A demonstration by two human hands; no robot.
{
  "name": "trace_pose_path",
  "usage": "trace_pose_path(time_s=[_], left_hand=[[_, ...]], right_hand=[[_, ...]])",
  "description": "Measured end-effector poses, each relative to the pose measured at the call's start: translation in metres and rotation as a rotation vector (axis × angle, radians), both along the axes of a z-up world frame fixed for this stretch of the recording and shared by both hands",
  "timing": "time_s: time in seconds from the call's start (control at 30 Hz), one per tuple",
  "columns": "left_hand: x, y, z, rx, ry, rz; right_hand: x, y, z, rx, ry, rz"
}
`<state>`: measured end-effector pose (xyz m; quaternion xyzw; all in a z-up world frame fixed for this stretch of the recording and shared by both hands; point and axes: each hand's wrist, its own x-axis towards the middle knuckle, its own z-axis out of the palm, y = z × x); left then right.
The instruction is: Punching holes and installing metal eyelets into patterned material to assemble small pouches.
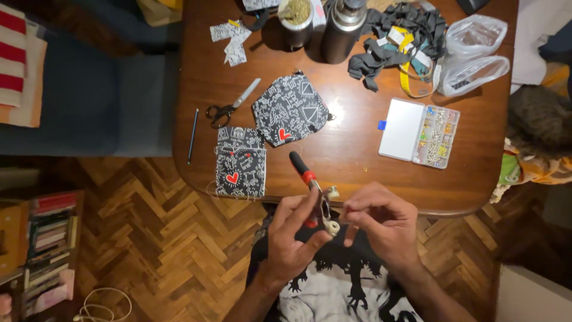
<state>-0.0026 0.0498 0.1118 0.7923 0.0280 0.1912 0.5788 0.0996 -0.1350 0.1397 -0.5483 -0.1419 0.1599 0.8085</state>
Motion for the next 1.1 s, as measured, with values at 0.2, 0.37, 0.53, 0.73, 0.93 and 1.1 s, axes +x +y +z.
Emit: trace_pose_path(time_s=[0.2, 0.37, 0.53, 0.73, 0.93, 1.1], left_hand=[[0.010, -0.003, 0.019, -0.200, 0.021, -0.020], [0.011, -0.002, 0.007, -0.147, 0.078, 0.020], [0.013, -0.003, 0.005, -0.072, 0.077, 0.007], [0.012, -0.004, 0.005, -0.106, 0.157, -0.035], [0.009, -0.002, 0.006, -0.372, 0.174, -0.172], [0.010, 0.005, 0.010, -0.206, 0.161, -0.225]], right_hand=[[0.008, 0.008, -0.016, -0.277, -0.145, -0.152], [0.009, 0.015, -0.026, -0.273, -0.028, -0.203], [0.012, 0.015, -0.026, -0.324, -0.120, -0.213], [0.015, 0.007, -0.030, -0.321, -0.178, -0.232], [0.028, -0.011, -0.056, 0.012, 0.089, 0.008], [0.027, -0.016, -0.052, 0.275, 0.435, 0.211]])
